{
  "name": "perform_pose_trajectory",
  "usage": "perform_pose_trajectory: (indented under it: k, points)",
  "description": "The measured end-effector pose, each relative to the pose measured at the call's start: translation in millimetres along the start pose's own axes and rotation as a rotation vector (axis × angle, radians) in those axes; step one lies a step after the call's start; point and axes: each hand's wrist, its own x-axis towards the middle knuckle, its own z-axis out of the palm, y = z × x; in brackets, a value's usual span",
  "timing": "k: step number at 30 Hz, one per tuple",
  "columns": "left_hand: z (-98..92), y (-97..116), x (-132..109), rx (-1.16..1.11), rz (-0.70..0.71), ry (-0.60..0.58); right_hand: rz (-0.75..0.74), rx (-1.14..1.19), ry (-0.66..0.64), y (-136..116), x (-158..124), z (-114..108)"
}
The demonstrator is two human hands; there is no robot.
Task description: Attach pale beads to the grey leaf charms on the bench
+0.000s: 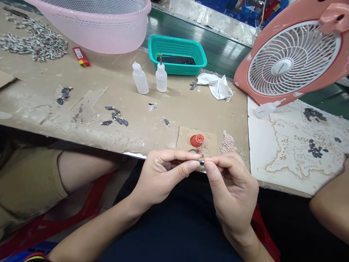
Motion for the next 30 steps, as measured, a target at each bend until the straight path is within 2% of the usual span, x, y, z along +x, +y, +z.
perform_pose_trajectory:
  k: [6,14,21,30]
  points:
    - [1.0,-0.9,-0.6,0.059,0.007,0.030,-0.008,-0.005,-0.003,1.4,0.2,0.5]
    - [1.5,-1.4,-0.8,0.078,0.067,-0.001,-0.029,-0.054,0.001,2.9,0.9,2.1]
    - [0.5,-4.7,-4.1,0.247,0.159,0.043,-0.043,-0.073,-0.037,3.5,-0.2,0.3]
    - [-2.8,-13.8,-3.3,0.313,0.217,-0.006,-0.037,-0.080,-0.105,10.4,-2.0,-0.4]
